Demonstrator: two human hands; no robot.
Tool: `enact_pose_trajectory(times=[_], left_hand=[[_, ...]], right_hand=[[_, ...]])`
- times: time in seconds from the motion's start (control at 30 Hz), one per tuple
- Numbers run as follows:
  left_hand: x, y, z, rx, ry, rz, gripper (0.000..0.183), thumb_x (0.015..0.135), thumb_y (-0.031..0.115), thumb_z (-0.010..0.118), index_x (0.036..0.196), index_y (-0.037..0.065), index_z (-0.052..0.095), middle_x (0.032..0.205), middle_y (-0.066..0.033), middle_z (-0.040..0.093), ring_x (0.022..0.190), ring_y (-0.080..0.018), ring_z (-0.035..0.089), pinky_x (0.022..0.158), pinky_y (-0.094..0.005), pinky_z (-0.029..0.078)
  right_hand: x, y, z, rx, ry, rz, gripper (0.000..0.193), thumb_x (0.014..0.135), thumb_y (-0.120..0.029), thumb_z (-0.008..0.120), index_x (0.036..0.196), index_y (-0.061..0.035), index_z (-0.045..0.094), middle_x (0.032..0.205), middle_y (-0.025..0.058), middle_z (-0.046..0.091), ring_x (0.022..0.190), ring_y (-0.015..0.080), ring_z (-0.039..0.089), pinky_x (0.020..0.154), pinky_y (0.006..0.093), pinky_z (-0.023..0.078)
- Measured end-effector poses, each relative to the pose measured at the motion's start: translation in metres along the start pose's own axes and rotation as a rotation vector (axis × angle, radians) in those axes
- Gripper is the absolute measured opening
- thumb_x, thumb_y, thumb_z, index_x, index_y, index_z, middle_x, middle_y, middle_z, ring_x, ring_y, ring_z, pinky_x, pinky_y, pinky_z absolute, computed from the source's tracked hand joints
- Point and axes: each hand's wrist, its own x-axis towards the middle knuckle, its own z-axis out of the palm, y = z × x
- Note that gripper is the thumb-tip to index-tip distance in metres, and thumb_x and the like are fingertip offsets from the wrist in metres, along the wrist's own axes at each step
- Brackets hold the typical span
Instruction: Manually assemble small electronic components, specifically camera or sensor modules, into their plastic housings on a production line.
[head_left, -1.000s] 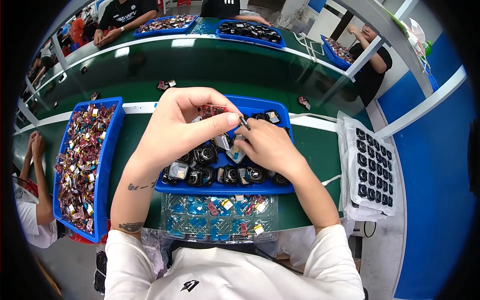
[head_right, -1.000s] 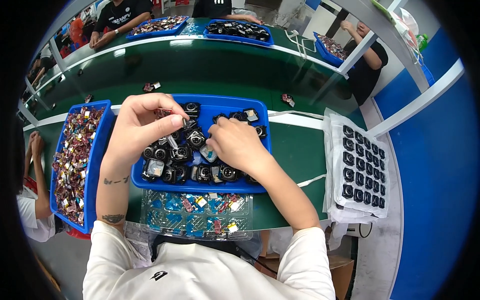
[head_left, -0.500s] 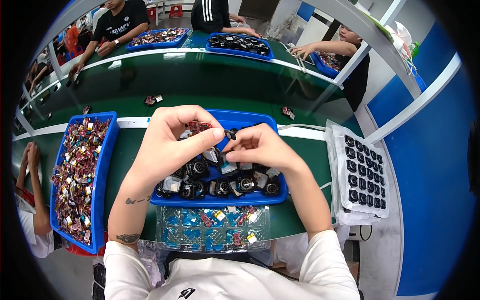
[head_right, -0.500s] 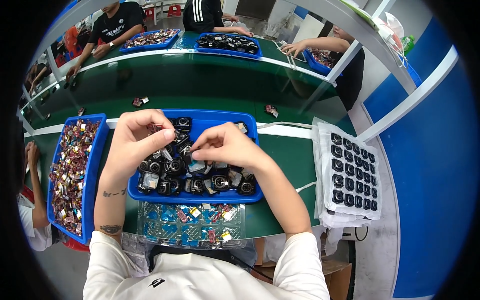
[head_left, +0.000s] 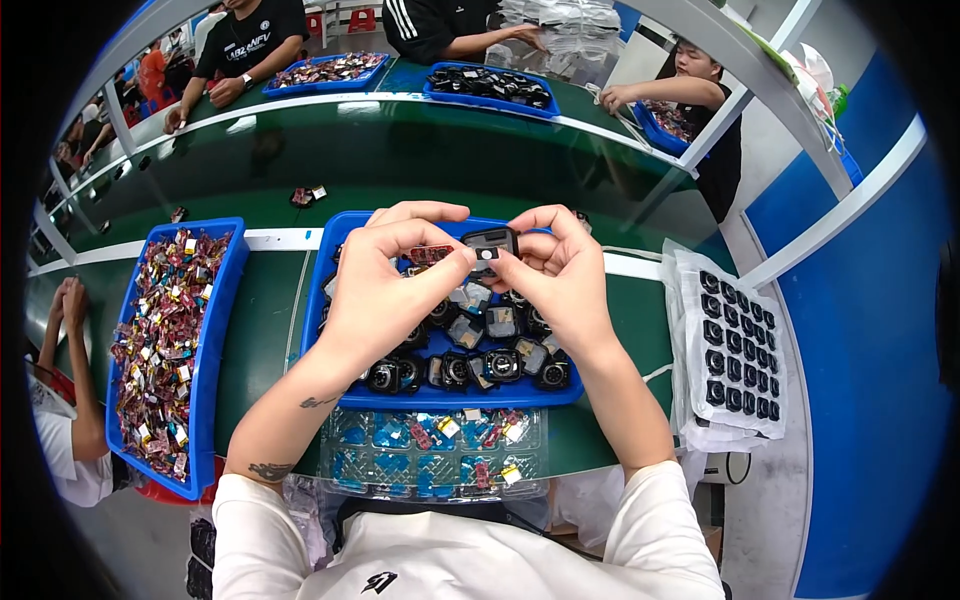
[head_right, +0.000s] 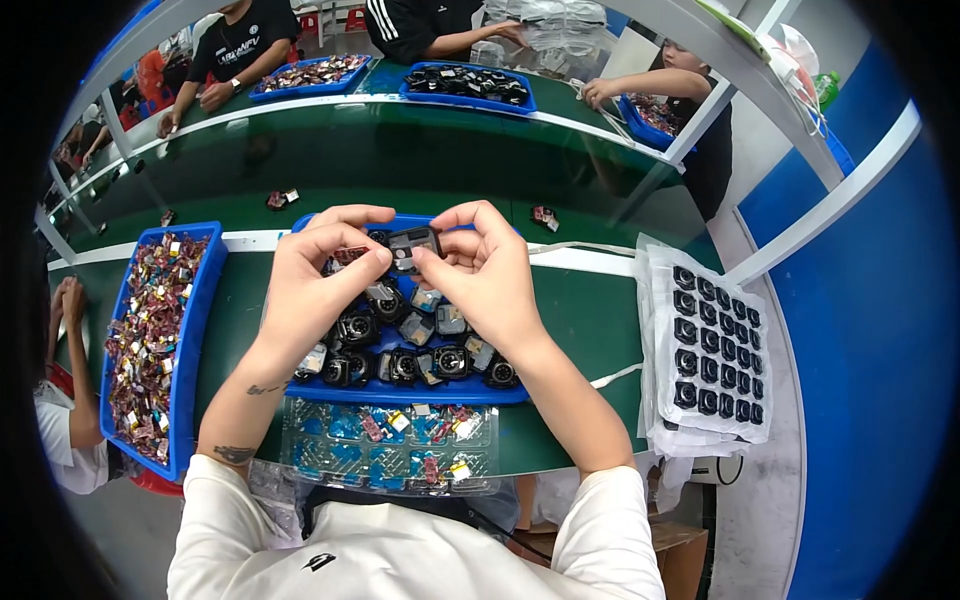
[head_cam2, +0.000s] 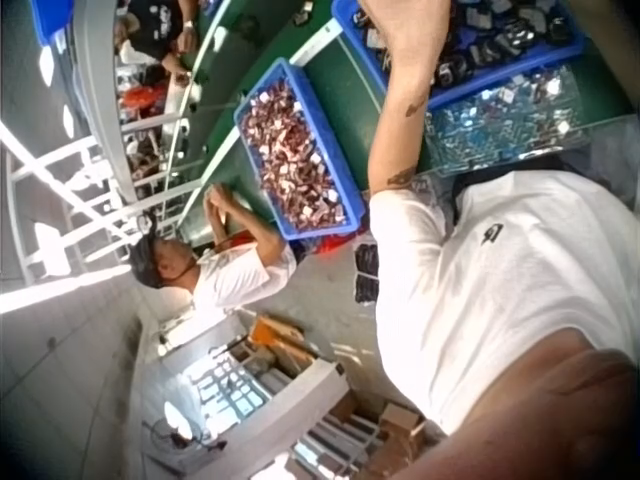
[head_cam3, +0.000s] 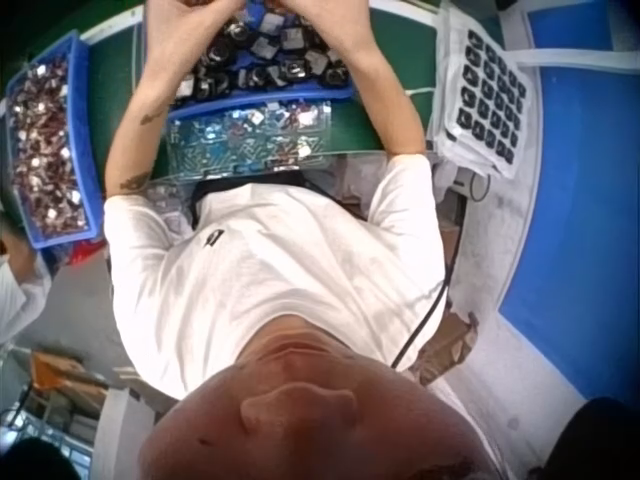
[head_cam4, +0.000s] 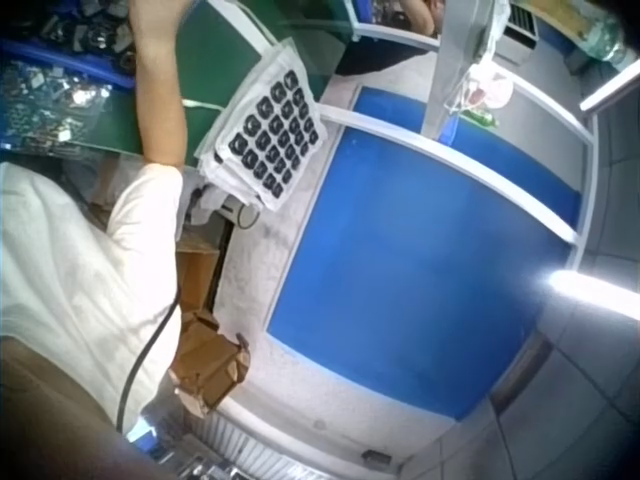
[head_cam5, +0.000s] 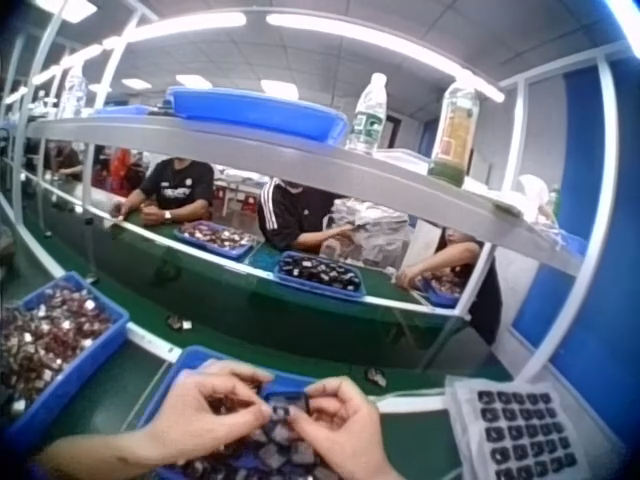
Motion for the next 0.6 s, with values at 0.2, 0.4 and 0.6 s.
enact_pose_trajectory(times=[0.2, 0.4, 0.6], left_hand=[[-0.0014, -0.0033, 0.0053, 0.106, 0.049, 0.063, 0.01, 0.075, 0.011, 0.069, 0.08, 0.002, 0.072, 0.107, -0.0114, 0.068, 0.105, -0.0212, 0.058, 0.09, -0.0348, 0.045], [-0.001, -0.005, 0.0045, 0.127, 0.046, 0.027, 0.011, 0.075, 0.011, 0.069, 0.079, 0.002, 0.072, 0.103, -0.0112, 0.07, 0.101, -0.02, 0.06, 0.088, -0.0335, 0.047], [0.0013, -0.0071, 0.005, 0.029, 0.03, -0.052, 0.011, 0.076, 0.011, 0.068, 0.08, 0.001, 0.072, 0.101, -0.0119, 0.07, 0.099, -0.0189, 0.061, 0.086, -0.0328, 0.049]], right_hand=[[-0.0114, -0.0066, 0.0089, -0.051, -0.076, -0.02, 0.029, 0.085, -0.001, 0.065, 0.114, 0.0027, 0.06, 0.091, 0.0073, 0.066, 0.077, 0.009, 0.065, 0.07, 0.0211, 0.054], [-0.0121, -0.0009, 0.0084, -0.099, -0.074, -0.051, 0.028, 0.085, -0.002, 0.065, 0.113, 0.0026, 0.062, 0.087, 0.0064, 0.066, 0.075, 0.0083, 0.064, 0.067, 0.0204, 0.053], [-0.012, -0.0005, 0.0091, -0.115, -0.055, -0.067, 0.026, 0.087, -0.004, 0.065, 0.112, 0.0021, 0.063, 0.086, 0.0058, 0.065, 0.074, 0.0085, 0.065, 0.066, 0.0201, 0.053]])
